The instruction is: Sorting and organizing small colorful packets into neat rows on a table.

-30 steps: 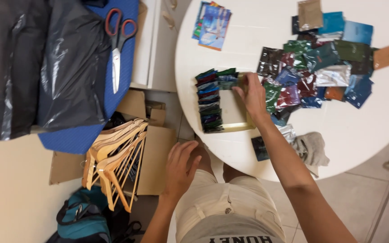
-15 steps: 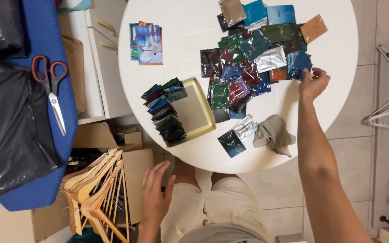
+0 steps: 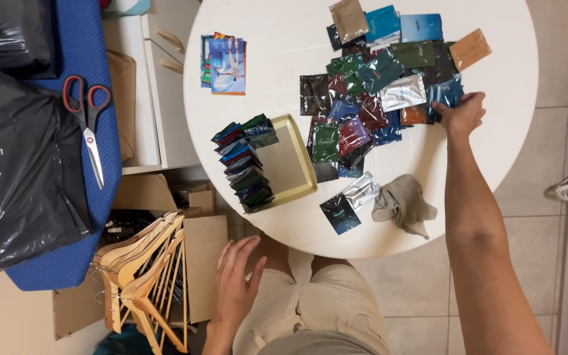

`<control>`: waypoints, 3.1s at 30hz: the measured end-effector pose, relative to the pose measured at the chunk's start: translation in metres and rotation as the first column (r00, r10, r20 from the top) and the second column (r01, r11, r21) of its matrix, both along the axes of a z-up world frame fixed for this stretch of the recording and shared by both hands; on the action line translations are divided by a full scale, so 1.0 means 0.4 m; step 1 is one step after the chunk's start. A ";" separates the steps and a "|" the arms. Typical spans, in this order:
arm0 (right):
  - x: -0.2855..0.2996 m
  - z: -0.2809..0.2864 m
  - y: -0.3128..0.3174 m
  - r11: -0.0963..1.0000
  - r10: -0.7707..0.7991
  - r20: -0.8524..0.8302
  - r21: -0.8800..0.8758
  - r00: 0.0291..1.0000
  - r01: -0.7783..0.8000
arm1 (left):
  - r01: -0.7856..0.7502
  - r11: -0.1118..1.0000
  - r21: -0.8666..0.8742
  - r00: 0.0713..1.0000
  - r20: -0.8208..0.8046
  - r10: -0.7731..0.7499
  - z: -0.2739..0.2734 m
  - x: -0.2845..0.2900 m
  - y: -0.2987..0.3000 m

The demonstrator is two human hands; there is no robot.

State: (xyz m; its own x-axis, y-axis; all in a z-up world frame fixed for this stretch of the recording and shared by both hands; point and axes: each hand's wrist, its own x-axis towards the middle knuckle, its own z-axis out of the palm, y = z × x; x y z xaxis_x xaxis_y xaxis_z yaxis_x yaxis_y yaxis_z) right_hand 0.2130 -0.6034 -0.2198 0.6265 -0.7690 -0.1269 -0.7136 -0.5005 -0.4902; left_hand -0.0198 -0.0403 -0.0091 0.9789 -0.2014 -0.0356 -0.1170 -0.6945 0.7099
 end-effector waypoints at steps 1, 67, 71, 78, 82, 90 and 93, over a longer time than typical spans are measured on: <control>0.000 -0.030 -0.025 1.000 0.006 0.004 -0.001 1.000 -0.006 | -0.006 1.000 -0.001 1.000 0.004 0.006 -0.007 0.002 -0.004; -0.147 0.137 0.529 0.920 0.380 -0.015 0.114 0.925 -0.376 | 0.064 0.992 -0.106 0.996 0.071 -0.057 -0.045 0.046 0.009; -0.136 0.053 0.506 0.901 0.432 -0.020 -0.019 0.901 -0.433 | 0.039 0.997 -0.073 0.999 -0.004 -0.040 -0.055 0.048 -0.010; -0.188 0.135 0.422 0.722 0.037 0.136 0.682 0.990 -0.120 | 0.116 0.988 -0.101 0.992 -0.044 -0.121 -0.105 0.074 -0.067; -0.292 0.270 0.442 0.518 -0.225 0.108 0.855 0.968 0.025 | 0.165 0.953 -0.255 0.978 -0.086 -0.192 -0.020 0.140 -0.199; -0.458 0.388 0.608 0.166 -0.614 0.449 0.878 0.649 -0.449 | -0.171 0.490 -0.855 0.903 -0.335 -0.269 -0.090 0.205 -0.448; -0.434 0.596 0.698 0.242 -0.567 0.500 0.860 0.654 -0.448 | -0.274 0.408 -0.871 0.928 -0.350 -0.124 -0.067 0.245 -0.497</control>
